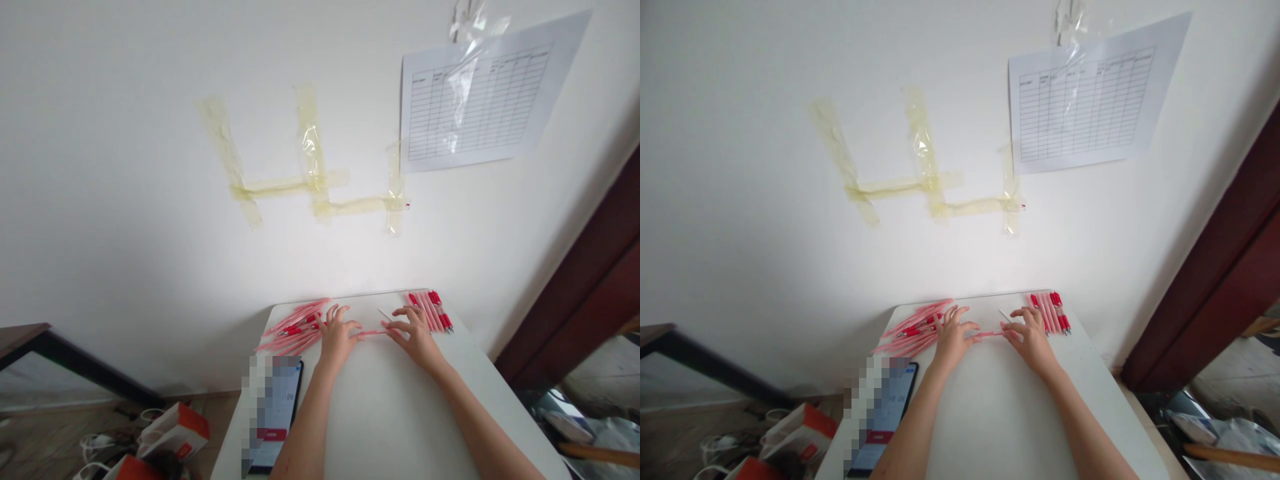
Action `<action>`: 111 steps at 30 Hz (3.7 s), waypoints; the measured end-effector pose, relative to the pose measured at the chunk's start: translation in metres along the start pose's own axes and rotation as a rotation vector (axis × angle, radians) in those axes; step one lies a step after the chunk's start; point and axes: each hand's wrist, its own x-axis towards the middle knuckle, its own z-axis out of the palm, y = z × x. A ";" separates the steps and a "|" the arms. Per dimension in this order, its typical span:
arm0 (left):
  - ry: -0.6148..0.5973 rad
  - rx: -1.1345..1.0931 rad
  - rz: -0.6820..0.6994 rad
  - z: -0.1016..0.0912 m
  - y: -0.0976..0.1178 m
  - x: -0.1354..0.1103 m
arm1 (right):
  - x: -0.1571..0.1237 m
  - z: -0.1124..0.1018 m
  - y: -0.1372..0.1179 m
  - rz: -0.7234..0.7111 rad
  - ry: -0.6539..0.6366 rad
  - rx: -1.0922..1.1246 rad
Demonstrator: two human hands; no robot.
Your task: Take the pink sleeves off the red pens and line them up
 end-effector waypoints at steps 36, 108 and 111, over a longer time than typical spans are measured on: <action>0.187 -0.029 -0.098 0.013 0.003 0.001 | -0.003 0.015 -0.014 -0.031 -0.093 -0.116; 0.274 -0.109 -0.197 0.005 -0.001 0.003 | -0.005 0.015 -0.016 0.001 -0.032 -0.219; 0.274 -0.113 -0.200 0.004 -0.001 0.003 | -0.003 0.016 -0.018 -0.009 -0.006 -0.216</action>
